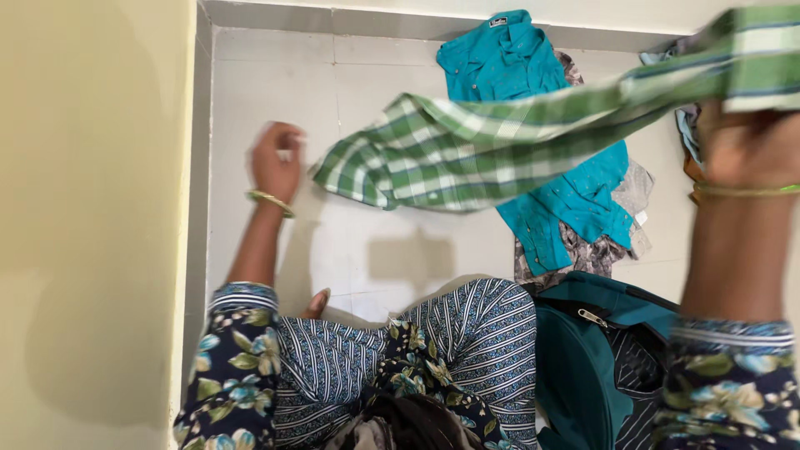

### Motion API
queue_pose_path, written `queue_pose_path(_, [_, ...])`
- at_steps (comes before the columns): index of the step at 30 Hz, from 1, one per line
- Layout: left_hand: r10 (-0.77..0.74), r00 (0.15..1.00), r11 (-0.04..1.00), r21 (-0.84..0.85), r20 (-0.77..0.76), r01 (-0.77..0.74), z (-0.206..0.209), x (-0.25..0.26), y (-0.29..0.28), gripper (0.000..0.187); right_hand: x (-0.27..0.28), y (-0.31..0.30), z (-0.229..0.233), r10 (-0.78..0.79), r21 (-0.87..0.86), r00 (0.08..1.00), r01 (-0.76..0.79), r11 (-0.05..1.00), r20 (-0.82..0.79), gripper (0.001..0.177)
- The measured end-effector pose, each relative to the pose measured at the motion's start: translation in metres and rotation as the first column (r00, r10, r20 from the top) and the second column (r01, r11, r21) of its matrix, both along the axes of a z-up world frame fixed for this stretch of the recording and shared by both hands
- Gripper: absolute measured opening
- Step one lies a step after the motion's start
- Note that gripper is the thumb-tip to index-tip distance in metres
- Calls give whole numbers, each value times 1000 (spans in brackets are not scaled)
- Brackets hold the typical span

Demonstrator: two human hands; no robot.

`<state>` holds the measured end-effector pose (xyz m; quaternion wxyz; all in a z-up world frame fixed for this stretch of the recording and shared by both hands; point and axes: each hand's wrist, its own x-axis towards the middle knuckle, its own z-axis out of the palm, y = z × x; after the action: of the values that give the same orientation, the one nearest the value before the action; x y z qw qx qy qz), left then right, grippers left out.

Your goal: The person buttons a green checkered shirt by hand while sitting on the floor next to a bag and other clothes. They then spread the shirt flat on the floor and smooth it out.

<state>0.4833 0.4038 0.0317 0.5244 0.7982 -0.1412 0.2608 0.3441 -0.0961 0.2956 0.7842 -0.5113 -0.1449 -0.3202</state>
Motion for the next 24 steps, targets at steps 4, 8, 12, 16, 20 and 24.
queue_pose_path(4, [-415,910,893,193,7,406,12,-38,-100,65,-30,41,-45,101,22,992,-100,995,-74,25])
queue_pose_path(8, [-538,839,826,252,85,504,29,-83,-170,84,-60,108,-65,147,-42,972,-157,987,-183,28])
queue_pose_path(12, [-522,843,757,386,-127,527,20,-83,-178,69,-90,119,-38,156,-66,976,-167,984,-154,32])
queue_pose_path(16, [-521,848,761,396,-101,514,23,-69,-149,59,-120,102,-14,67,-128,989,-84,988,-134,36])
queue_pose_path(20, [-651,743,750,280,153,599,43,-70,-133,46,-137,96,-19,47,-194,991,-71,978,-125,36])
queue_pose_path(24, [-707,643,618,184,-295,764,54,-82,-137,36,-151,81,-30,38,-293,994,-66,954,-101,39])
